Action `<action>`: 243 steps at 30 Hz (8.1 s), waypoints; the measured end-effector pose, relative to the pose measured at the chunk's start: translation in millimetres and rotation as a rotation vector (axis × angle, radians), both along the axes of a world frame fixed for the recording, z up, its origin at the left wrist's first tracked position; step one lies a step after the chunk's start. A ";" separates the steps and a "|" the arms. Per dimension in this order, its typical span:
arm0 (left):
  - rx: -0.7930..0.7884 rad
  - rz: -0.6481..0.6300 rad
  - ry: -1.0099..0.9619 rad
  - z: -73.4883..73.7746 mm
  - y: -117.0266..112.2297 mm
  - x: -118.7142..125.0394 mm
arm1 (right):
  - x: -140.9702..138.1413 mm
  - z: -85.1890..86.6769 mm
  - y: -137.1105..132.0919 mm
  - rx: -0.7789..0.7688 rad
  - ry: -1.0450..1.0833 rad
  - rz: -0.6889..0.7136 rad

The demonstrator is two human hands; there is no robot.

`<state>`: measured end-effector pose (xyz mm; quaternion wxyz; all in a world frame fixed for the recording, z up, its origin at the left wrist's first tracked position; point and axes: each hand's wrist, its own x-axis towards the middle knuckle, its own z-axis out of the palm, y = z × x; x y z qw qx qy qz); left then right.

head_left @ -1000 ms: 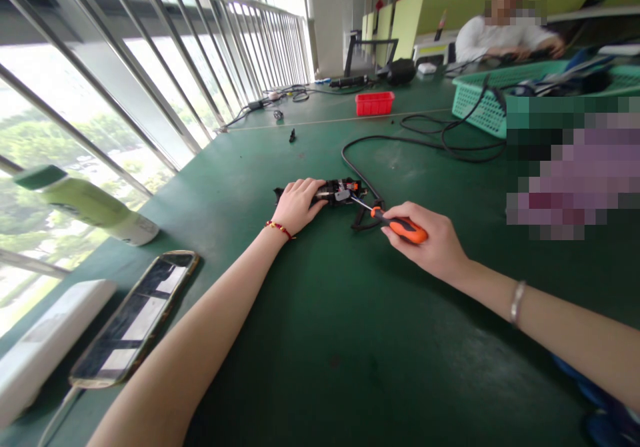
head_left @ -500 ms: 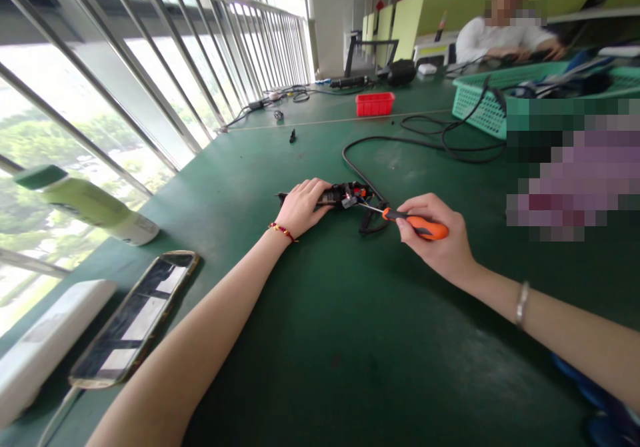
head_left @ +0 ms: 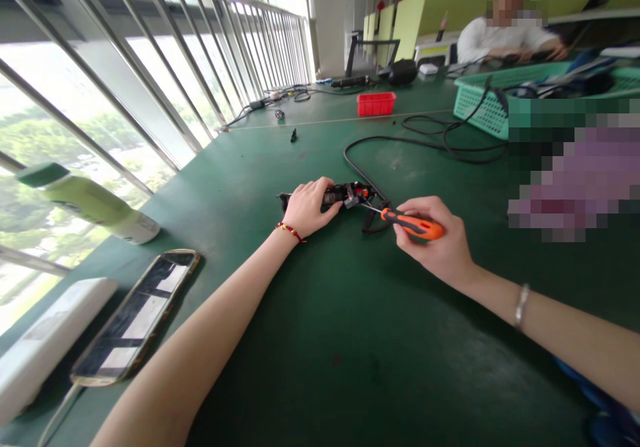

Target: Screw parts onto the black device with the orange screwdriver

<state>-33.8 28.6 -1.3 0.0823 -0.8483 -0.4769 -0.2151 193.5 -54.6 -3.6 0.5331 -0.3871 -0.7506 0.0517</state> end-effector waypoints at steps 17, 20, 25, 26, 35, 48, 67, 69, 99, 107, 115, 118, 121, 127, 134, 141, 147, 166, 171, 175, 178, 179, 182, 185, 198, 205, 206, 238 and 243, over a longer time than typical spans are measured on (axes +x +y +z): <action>0.009 0.012 0.021 2.4 -0.3 1.0 | 0.1 -1.9 -0.9 0.017 -0.088 0.030; 0.003 0.021 0.028 2.3 -0.5 0.0 | -0.2 -0.2 -2.3 0.002 -0.119 0.032; 0.009 0.020 0.031 1.1 0.0 -1.4 | -1.4 0.7 -2.9 0.035 -0.120 0.059; 0.009 0.021 0.030 0.9 0.0 -1.3 | -1.0 0.2 -2.7 0.038 -0.120 0.054; 0.009 0.026 0.026 0.9 -0.2 -0.3 | 0.5 -3.1 -1.5 -0.005 -0.081 0.019; 0.007 0.028 0.031 0.7 0.0 0.0 | -0.7 1.7 -2.1 0.025 -0.172 0.029; 0.055 0.039 0.070 -2.2 2.0 0.5 | 0.7 -3.2 1.4 0.020 -0.313 0.115; 0.051 0.042 0.070 -2.4 2.2 0.5 | 1.2 -2.5 0.4 -0.011 -0.255 0.064; 0.035 0.040 0.058 -2.2 2.1 0.1 | 1.5 -5.2 0.1 -0.077 -0.080 0.022; 0.023 0.049 0.060 -1.4 1.2 1.0 | -1.0 -2.7 -0.1 -0.031 -0.100 0.023; 0.017 0.051 0.063 -0.6 0.4 1.2 | -0.1 -0.6 -1.6 -0.049 -0.143 0.029; 0.018 0.052 0.067 -0.8 0.7 1.1 | -0.5 1.1 -1.6 -0.027 -0.183 0.047; 0.018 0.054 0.068 -1.1 1.2 1.1 | -0.5 1.5 -1.0 -0.008 -0.198 0.044; 0.025 0.052 0.067 -1.7 1.6 1.0 | -0.3 0.8 -1.2 -0.011 -0.198 0.050; 0.018 0.053 0.061 -1.0 0.6 1.4 | -1.0 2.6 -1.9 0.011 -0.228 0.066; 0.019 0.055 0.067 -1.7 1.1 1.0 | -0.4 0.6 0.2 0.009 -0.271 0.086; 0.014 0.052 0.072 -1.1 0.8 1.2 | 0.6 -2.9 2.2 0.012 -0.321 0.106; 0.023 0.056 0.076 -1.5 1.1 1.5 | 0.0 -3.6 2.9 0.040 -0.414 0.159; 0.018 0.056 0.073 -1.1 0.9 1.8 | -0.1 -3.8 3.3 0.063 -0.441 0.166; 0.024 0.049 0.071 -1.6 1.5 1.6 | 0.0 -4.2 3.7 0.064 -0.448 0.171; 0.034 0.049 0.072 -2.5 2.1 1.6 | 0.0 -5.1 4.1 0.063 -0.457 0.180; 0.038 0.049 0.073 -2.7 2.2 1.6 | 0.0 -5.4 4.3 0.062 -0.458 0.183; 0.043 0.049 0.074 -3.2 2.5 1.4 | 0.1 -6.0 4.7 0.061 -0.462 0.188; 0.043 0.047 0.076 -3.3 2.5 1.2 | 0.1 -6.0 4.7 0.053 -0.466 0.195; 0.050 0.046 0.083 -3.2 2.6 1.1 | 1.9 -9.4 6.9 0.027 -0.472 0.274; 0.050 0.044 0.084 -3.1 2.5 1.2 | 0.8 -8.6 6.9 0.023 -0.477 0.270; 0.051 0.043 0.084 -3.2 2.5 1.2 | 0.7 -8.8 7.1 0.023 -0.479 0.269; 0.017 0.069 0.094 -1.1 0.7 2.8 | 1.5 -9.5 7.5 0.045 -0.531 0.275; 0.025 0.065 0.096 -1.8 1.6 2.2 | 1.7 -9.8 8.1 0.055 -0.537 0.279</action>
